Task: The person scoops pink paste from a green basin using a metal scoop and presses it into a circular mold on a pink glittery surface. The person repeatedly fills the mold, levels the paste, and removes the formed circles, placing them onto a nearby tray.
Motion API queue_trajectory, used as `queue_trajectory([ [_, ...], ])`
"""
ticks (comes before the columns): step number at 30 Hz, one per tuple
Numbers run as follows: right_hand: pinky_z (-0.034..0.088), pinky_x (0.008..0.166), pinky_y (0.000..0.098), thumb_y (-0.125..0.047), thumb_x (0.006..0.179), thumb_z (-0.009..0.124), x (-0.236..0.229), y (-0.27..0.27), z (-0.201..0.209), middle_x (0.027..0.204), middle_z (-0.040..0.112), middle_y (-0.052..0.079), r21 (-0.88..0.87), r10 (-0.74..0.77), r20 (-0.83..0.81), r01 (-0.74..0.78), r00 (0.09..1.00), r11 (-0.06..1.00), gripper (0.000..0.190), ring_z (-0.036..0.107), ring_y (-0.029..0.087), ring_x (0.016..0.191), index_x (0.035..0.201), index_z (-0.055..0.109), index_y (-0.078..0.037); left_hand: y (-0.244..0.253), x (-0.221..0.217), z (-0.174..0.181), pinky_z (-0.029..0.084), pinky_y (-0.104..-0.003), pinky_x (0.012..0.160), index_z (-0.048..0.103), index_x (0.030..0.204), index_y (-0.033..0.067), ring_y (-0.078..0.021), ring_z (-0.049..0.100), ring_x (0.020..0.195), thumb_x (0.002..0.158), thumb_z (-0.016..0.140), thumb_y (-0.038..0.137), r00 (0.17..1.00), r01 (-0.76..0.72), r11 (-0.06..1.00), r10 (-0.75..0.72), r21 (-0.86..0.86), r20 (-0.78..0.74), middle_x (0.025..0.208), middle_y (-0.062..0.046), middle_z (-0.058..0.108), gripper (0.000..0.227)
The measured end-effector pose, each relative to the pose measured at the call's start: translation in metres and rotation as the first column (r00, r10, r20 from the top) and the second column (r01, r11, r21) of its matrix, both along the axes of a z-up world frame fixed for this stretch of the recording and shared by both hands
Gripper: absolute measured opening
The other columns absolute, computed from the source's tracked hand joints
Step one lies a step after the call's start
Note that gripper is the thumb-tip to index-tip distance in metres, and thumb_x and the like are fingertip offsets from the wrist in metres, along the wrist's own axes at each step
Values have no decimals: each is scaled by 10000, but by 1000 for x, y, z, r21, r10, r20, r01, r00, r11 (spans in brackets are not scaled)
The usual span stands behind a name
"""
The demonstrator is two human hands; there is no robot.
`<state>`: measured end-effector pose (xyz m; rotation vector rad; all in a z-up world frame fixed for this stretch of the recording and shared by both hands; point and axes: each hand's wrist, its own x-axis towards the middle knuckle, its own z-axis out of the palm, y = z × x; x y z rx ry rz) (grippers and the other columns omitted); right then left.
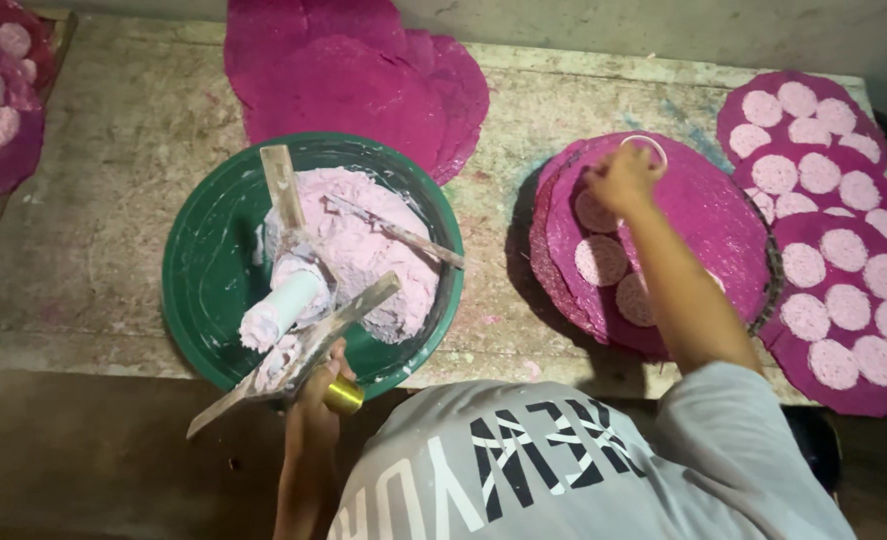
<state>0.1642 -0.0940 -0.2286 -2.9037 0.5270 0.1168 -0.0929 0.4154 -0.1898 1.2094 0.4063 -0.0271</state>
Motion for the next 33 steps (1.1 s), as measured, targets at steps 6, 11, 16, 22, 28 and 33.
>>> queue_trajectory([
  [6, 191, 1082, 703, -406, 876, 802, -46, 12, 49, 1374, 543, 224, -281, 223, 53, -200, 973, 939, 317, 395, 450, 1327, 1052, 776, -144, 25, -12, -37, 480, -379, 815, 681, 1118, 16, -252, 588, 924, 889, 631, 141, 995, -19, 899, -25, 437, 94, 962, -107, 623, 266],
  [11, 497, 1039, 497, -368, 981, 696, -54, 157, 72, 1212, 657, 122, 168, 609, 569, -803, 552, 571, 318, 640, 394, 1197, 1152, 673, -102, 51, 5, -54, 487, -446, 899, 704, 1090, 17, -333, 609, 1018, 898, 697, 118, 850, -434, 251, -204, 865, 485, 1056, -163, 656, 217],
  [16, 554, 737, 528, -88, 907, 616, -64, 289, 84, 1065, 664, 247, -163, 844, 150, -829, 514, 534, 290, 686, 436, 871, 1176, 603, 19, 50, 27, -25, 485, -409, 754, 667, 1028, 6, -276, 607, 860, 895, 708, 50, 808, -507, 502, -8, 701, 589, 964, -143, 632, 146],
  [22, 567, 695, 510, -56, 881, 556, -35, 297, 141, 989, 696, 240, -155, 917, -53, -910, 396, 384, 254, 706, 409, 846, 1120, 611, 11, 37, 32, -13, 449, -275, 542, 595, 1109, 20, -111, 566, 626, 937, 696, 22, 825, -451, 824, 237, 344, 513, 805, -20, 607, 199],
  [28, 580, 672, 480, -71, 871, 556, -29, 386, 116, 879, 726, 177, -147, 997, -34, -987, 68, 62, 325, 721, 363, 803, 1132, 722, -172, 35, 30, -13, 466, -258, 527, 541, 1271, 13, -87, 573, 631, 907, 688, 7, 818, -469, 854, 324, 225, 476, 847, -13, 613, 393],
  [33, 592, 645, 458, -103, 873, 584, -11, 424, 71, 840, 734, 171, -240, 988, -157, -969, -13, -51, 200, 737, 349, 772, 1011, 728, -109, 35, 29, 0, 479, -244, 576, 488, 1368, 13, -79, 585, 669, 912, 694, 0, 767, -516, 774, 228, 366, 600, 872, -8, 615, 501],
])
